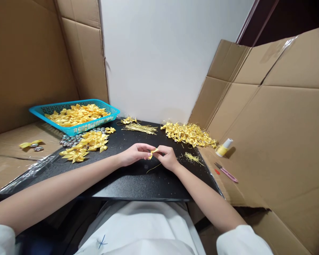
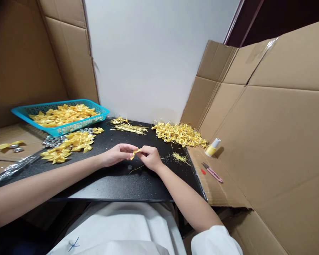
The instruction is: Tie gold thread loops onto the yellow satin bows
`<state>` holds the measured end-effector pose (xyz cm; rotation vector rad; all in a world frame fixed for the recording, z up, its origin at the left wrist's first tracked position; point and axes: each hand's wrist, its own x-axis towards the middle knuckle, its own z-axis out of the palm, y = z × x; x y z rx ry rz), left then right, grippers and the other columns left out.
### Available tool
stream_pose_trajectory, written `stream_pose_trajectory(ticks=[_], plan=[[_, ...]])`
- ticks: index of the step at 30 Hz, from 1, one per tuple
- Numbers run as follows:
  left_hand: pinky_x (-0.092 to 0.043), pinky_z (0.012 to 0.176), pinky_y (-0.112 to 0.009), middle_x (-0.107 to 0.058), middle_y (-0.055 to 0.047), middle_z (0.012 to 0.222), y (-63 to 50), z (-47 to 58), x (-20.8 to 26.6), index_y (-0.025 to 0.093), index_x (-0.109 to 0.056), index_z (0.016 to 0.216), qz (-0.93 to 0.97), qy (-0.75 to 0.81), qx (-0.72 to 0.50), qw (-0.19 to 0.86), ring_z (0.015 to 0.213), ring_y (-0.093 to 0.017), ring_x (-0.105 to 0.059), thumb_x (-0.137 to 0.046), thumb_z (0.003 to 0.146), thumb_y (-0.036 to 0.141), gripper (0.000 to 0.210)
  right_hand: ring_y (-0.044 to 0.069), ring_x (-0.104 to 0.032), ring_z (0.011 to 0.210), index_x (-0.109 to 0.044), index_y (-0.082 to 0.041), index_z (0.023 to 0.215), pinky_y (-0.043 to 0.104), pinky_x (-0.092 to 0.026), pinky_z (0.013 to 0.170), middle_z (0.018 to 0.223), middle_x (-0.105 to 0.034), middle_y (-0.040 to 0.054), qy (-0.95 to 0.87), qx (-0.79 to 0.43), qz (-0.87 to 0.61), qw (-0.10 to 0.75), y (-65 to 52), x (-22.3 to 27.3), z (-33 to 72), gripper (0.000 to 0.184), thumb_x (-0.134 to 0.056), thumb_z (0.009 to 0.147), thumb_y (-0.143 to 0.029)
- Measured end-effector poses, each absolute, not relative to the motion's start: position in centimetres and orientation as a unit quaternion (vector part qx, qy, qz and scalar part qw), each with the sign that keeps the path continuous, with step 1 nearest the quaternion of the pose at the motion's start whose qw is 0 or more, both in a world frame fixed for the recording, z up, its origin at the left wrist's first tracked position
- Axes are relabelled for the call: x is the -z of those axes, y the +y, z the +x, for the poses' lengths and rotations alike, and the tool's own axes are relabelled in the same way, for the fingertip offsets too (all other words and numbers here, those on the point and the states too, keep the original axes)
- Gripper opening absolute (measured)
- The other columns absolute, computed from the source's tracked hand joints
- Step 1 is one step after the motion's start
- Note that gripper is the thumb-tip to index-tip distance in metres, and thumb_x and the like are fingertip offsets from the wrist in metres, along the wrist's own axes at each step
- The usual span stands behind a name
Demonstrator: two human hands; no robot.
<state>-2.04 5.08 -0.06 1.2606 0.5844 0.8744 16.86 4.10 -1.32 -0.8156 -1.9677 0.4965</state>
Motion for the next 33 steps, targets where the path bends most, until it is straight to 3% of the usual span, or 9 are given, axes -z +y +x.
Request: stream_pose_trajectory(ticks=[2,4,6,8,13,25,33], plan=[[-0.042,0.059,-0.025,-0.071,-0.003,0.072,5.2,-2.0,0.2,0.017,-0.075,0.088,0.594,0.272,-0.387,0.65,0.06,-0.011,-0.057,-0.081,0.059,0.021,0.03,0.013,-0.045,0.057,-0.07,-0.021,0.073,0.027,-0.038,0.06,0.06,-0.055,-0.0005,-0.816,-0.173,-0.334,0.439,4.0,1.1,16.9,0.017,-0.061,0.082,-0.032],[-0.043,0.062,-0.025,-0.073,-0.004,0.081,5.4,-2.0,0.3,0.017,-0.074,0.091,0.603,0.285,-0.409,0.623,0.063,-0.011,-0.057,-0.08,0.06,0.023,0.032,0.015,-0.05,0.067,-0.07,-0.022,0.083,0.029,-0.041,0.067,0.073,-0.062,0.0011,-0.823,-0.135,-0.344,0.431,3.9,0.7,17.0,0.009,-0.066,0.077,-0.027],[-0.044,0.064,-0.026,-0.073,-0.005,0.087,5.6,-2.1,0.3,0.017,-0.074,0.094,0.604,0.304,-0.426,0.601,0.066,-0.012,-0.058,-0.08,0.06,0.026,0.036,0.018,-0.053,0.079,-0.066,-0.023,0.101,0.032,-0.043,0.075,0.089,-0.064,0.0028,-0.806,-0.1,-0.363,0.456,3.7,0.2,17.2,0.029,-0.067,0.072,-0.022],[-0.045,0.065,-0.026,-0.072,-0.004,0.085,5.7,-2.2,0.4,0.017,-0.073,0.096,0.607,0.319,-0.431,0.587,0.069,-0.013,-0.059,-0.08,0.06,0.027,0.038,0.019,-0.054,0.087,-0.063,-0.024,0.108,0.034,-0.044,0.08,0.096,-0.062,0.0038,-0.785,-0.085,-0.368,0.49,3.6,-0.1,17.3,0.036,-0.065,0.073,-0.019],[-0.044,0.064,-0.025,-0.07,-0.002,0.076,5.8,-2.1,0.6,0.017,-0.073,0.098,0.616,0.328,-0.408,0.589,0.069,-0.013,-0.058,-0.078,0.063,0.027,0.037,0.018,-0.055,0.093,-0.07,-0.024,0.091,0.035,-0.043,0.088,0.095,-0.06,0.0036,-0.793,-0.103,-0.341,0.495,3.7,-0.1,17.2,0.015,-0.067,0.077,-0.022],[-0.04,0.062,-0.025,-0.067,-0.001,0.07,5.3,-1.8,0.3,0.015,-0.073,0.095,0.576,0.355,-0.357,0.644,0.063,-0.011,-0.053,-0.078,0.056,0.021,0.04,0.019,-0.054,0.099,-0.073,-0.023,0.082,0.032,-0.043,0.081,0.1,-0.059,0.003,-0.77,-0.239,-0.377,0.457,4.6,0.4,17.2,0.012,-0.075,0.071,-0.022],[-0.04,0.064,-0.024,-0.07,-0.003,0.078,5.3,-1.9,0.2,0.017,-0.074,0.097,0.577,0.353,-0.345,0.651,0.066,-0.011,-0.054,-0.078,0.057,0.02,0.041,0.018,-0.052,0.095,-0.072,-0.022,0.073,0.036,-0.04,0.089,0.095,-0.059,0.0024,-0.76,-0.224,-0.409,0.452,4.3,0.7,16.7,0.003,-0.073,0.072,-0.02]])
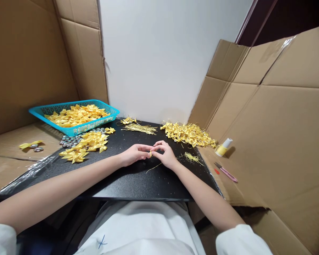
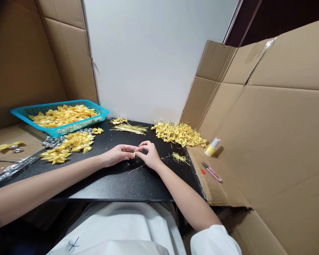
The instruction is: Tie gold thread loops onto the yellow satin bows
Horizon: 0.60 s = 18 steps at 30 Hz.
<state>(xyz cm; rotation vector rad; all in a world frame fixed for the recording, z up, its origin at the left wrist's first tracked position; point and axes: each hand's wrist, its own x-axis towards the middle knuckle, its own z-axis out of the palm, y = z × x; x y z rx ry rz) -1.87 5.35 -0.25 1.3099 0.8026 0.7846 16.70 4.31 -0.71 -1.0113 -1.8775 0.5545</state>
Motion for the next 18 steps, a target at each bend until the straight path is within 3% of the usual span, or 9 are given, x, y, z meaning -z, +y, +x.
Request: stream_pose_trajectory(ticks=[5,11,15,18], plan=[[-0.039,0.06,-0.023,-0.069,-0.001,0.073,5.3,-1.8,0.1,0.016,-0.073,0.1,0.626,0.357,-0.336,0.606,0.062,-0.01,-0.052,-0.076,0.059,0.023,0.042,0.019,-0.052,0.092,-0.067,-0.021,0.072,0.036,-0.041,0.088,0.092,-0.059,0.003,-0.755,-0.219,-0.392,0.477,4.0,0.4,16.3,0.006,-0.067,0.076,-0.024],[-0.04,0.057,-0.023,-0.067,0.0,0.064,5.8,-2.0,-0.1,0.012,-0.071,0.106,0.663,0.406,-0.302,0.552,0.058,-0.011,-0.052,-0.074,0.059,0.023,0.048,0.014,-0.059,0.082,-0.059,-0.02,0.082,0.026,-0.047,0.072,0.089,-0.067,0.0029,-0.564,-0.391,-0.327,0.65,4.5,-2.6,18.1,0.028,-0.065,0.076,-0.047],[-0.04,0.056,-0.024,-0.067,-0.001,0.064,6.4,-2.4,0.0,0.011,-0.071,0.106,0.684,0.422,-0.301,0.513,0.055,-0.011,-0.052,-0.074,0.059,0.025,0.049,0.007,-0.05,0.057,-0.053,-0.021,0.082,0.018,-0.043,0.053,0.073,-0.066,-0.0029,-0.478,-0.428,-0.252,0.725,4.4,-5.8,22.0,0.033,-0.075,0.07,-0.043],[-0.041,0.057,-0.024,-0.069,-0.002,0.066,6.9,-2.6,0.4,0.01,-0.07,0.108,0.702,0.419,-0.299,0.493,0.056,-0.012,-0.054,-0.074,0.06,0.028,0.051,0.004,-0.048,0.051,-0.052,-0.022,0.079,0.014,-0.041,0.047,0.064,-0.057,-0.0072,-0.445,-0.4,-0.219,0.771,4.1,-7.4,24.5,0.036,-0.08,0.065,-0.04]])
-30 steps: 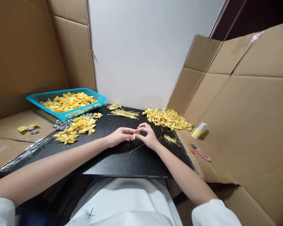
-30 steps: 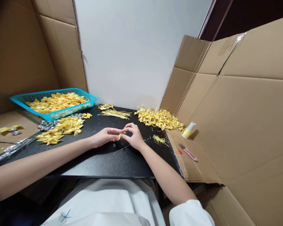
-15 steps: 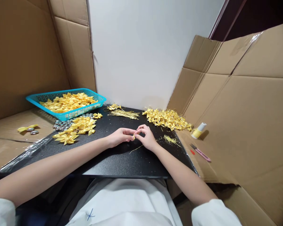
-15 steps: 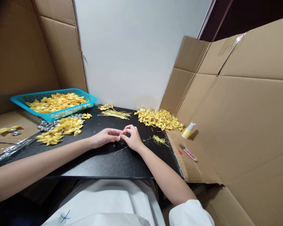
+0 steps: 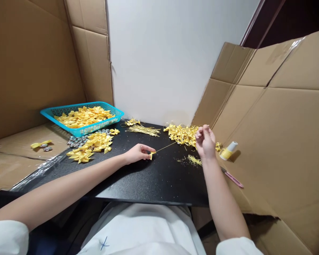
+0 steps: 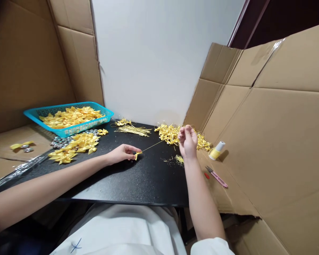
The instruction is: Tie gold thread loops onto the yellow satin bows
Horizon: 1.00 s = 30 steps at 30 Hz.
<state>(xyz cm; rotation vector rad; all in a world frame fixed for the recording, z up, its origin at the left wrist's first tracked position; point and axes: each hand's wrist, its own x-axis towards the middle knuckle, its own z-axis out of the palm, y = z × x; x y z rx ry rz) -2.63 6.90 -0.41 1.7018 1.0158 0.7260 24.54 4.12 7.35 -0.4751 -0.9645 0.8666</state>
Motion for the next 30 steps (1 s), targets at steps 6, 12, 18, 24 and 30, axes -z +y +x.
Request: stream_pose_trajectory(ticks=[6,12,18,24,30], plan=[[-0.035,0.051,-0.023,-0.064,0.0,0.057,7.5,-2.7,1.0,0.011,-0.071,0.106,0.749,0.427,-0.294,0.412,0.051,-0.013,-0.051,-0.07,0.064,0.032,0.047,0.004,-0.052,0.052,-0.053,-0.023,0.08,0.013,-0.048,0.05,0.064,-0.054,-0.0073,-0.465,-0.358,-0.254,0.769,3.8,-7.6,25.0,0.032,-0.076,0.069,-0.042],[-0.045,0.064,-0.027,-0.072,-0.008,0.082,6.8,-2.9,0.8,0.012,-0.072,0.104,0.797,0.46,-0.303,0.247,0.066,-0.018,-0.061,-0.059,0.072,0.023,0.036,0.006,-0.062,0.065,-0.06,-0.022,0.083,0.018,-0.057,0.064,0.077,-0.066,-0.0031,-0.484,-0.404,-0.25,0.735,3.9,-6.4,23.3,0.028,-0.078,0.067,-0.035],[-0.041,0.093,-0.036,-0.066,-0.012,0.116,7.0,-3.3,0.5,0.014,-0.07,0.108,0.845,0.445,-0.287,0.076,0.104,-0.027,-0.056,-0.057,0.08,0.03,0.035,0.009,-0.065,0.064,-0.069,-0.02,0.081,0.024,-0.058,0.066,0.081,-0.073,0.0012,-0.501,-0.473,-0.271,0.672,3.6,-4.7,20.7,0.028,-0.082,0.06,-0.034],[-0.04,0.086,-0.04,-0.065,-0.014,0.111,8.7,-7.2,-2.4,0.017,-0.072,0.1,0.754,0.621,-0.177,-0.12,0.107,-0.031,-0.05,-0.053,0.081,0.023,0.027,0.009,-0.06,0.048,-0.07,-0.018,0.087,0.024,-0.053,0.049,0.066,-0.07,0.0011,-0.523,-0.498,-0.33,0.609,3.7,-3.0,19.1,0.039,-0.079,0.062,-0.046],[-0.042,0.08,-0.041,-0.069,-0.021,0.103,10.4,-12.1,-4.1,0.013,-0.074,0.091,0.669,0.736,-0.033,-0.096,0.103,-0.038,-0.055,-0.064,0.073,0.039,0.033,0.007,-0.053,0.041,-0.069,-0.017,0.083,0.021,-0.047,0.042,0.056,-0.064,-0.002,-0.544,-0.478,-0.366,0.585,4.2,-2.2,18.9,0.04,-0.077,0.061,-0.05]])
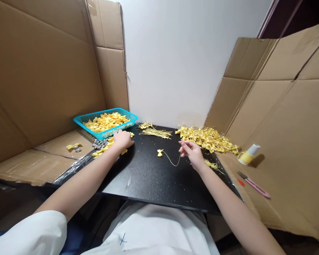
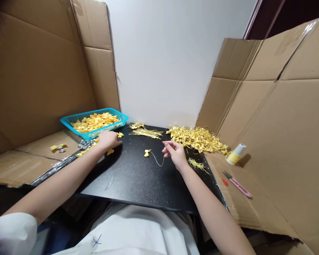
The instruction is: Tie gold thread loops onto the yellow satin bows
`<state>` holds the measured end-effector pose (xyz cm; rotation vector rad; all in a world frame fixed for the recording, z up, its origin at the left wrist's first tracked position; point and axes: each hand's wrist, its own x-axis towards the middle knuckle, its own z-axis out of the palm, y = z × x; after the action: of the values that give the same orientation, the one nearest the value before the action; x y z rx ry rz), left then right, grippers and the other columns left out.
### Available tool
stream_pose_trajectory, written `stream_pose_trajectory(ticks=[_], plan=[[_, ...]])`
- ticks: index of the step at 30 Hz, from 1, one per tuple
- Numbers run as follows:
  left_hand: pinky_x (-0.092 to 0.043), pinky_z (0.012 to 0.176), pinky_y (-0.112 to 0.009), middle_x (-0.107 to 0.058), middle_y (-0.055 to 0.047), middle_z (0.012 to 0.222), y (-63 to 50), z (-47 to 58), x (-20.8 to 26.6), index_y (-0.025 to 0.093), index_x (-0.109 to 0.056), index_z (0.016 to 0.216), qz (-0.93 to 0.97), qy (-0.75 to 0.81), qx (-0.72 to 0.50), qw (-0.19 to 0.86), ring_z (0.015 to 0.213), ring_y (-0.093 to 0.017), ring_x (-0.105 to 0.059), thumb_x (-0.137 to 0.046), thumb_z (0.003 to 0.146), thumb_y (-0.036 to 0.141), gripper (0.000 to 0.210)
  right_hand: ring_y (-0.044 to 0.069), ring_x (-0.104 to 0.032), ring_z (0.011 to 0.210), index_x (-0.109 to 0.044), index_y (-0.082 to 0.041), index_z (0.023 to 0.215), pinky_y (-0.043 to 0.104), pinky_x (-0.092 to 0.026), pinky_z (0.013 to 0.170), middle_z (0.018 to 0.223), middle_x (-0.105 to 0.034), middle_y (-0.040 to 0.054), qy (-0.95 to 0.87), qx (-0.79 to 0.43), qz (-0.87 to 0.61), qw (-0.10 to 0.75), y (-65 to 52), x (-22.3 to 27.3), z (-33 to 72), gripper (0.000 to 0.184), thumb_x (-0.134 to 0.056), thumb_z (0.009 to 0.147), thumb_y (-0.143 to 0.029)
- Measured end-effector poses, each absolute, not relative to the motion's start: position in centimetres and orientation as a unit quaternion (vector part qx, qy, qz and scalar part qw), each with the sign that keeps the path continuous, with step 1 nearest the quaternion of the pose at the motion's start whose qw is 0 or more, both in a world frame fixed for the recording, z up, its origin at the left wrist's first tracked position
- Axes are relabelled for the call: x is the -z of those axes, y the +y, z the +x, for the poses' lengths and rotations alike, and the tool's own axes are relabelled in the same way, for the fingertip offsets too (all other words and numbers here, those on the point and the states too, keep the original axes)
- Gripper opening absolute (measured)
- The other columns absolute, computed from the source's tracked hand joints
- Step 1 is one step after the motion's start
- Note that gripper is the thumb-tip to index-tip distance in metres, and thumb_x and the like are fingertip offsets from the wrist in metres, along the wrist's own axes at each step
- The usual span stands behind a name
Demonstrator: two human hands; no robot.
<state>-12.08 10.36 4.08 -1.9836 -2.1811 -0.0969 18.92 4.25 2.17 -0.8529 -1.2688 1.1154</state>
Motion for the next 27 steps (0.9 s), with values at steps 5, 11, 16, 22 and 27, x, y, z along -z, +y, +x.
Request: stream_pose_trajectory(ticks=[5,11,16,22,27], plan=[[-0.046,0.072,-0.032,-0.071,-0.016,0.103,10.9,-13.8,-4.6,0.019,-0.076,0.086,-0.666,-0.745,0.012,0.027,0.096,-0.035,-0.062,-0.068,0.063,0.044,0.035,0.008,-0.052,0.045,-0.07,-0.017,0.082,0.022,-0.046,0.043,0.055,-0.061,-0.0021,-0.547,-0.466,-0.372,0.587,4.7,-1.8,19.1,0.039,-0.076,0.062,-0.05],[-0.048,0.072,-0.031,-0.072,-0.014,0.102,11.0,-14.2,-4.5,0.021,-0.076,0.084,-0.674,-0.738,0.014,0.018,0.094,-0.033,-0.064,-0.068,0.06,0.03,0.026,0.007,-0.051,0.046,-0.069,-0.017,0.082,0.022,-0.045,0.046,0.056,-0.061,-0.0023,-0.552,-0.466,-0.38,0.578,4.8,-1.6,19.1,0.039,-0.075,0.062,-0.05],[-0.048,0.073,-0.035,-0.072,-0.017,0.099,11.1,-14.0,-4.4,0.019,-0.076,0.084,-0.682,-0.731,0.009,0.02,0.094,-0.036,-0.064,-0.069,0.062,0.029,0.025,0.008,-0.05,0.048,-0.07,-0.017,0.081,0.023,-0.045,0.047,0.056,-0.061,-0.0022,-0.55,-0.47,-0.383,0.575,4.8,-1.6,18.9,0.039,-0.076,0.06,-0.05],[-0.047,0.077,-0.034,-0.071,-0.016,0.098,11.6,-14.5,-4.1,0.019,-0.075,0.081,-0.706,-0.707,0.023,0.036,0.097,-0.034,-0.062,-0.066,0.068,0.037,0.025,0.008,-0.05,0.047,-0.07,-0.017,0.081,0.023,-0.045,0.048,0.056,-0.06,-0.0026,-0.556,-0.471,-0.38,0.57,5.0,-1.3,18.9,0.037,-0.074,0.063,-0.049],[-0.045,0.083,-0.03,-0.069,-0.01,0.105,11.5,-12.4,-3.6,0.018,-0.074,0.089,-0.748,-0.593,0.291,-0.056,0.097,-0.026,-0.059,-0.059,0.075,0.053,0.041,0.008,-0.052,0.051,-0.069,-0.017,0.081,0.024,-0.047,0.052,0.059,-0.062,-0.0019,-0.555,-0.489,-0.369,0.563,4.8,-0.9,18.4,0.034,-0.074,0.063,-0.046]])
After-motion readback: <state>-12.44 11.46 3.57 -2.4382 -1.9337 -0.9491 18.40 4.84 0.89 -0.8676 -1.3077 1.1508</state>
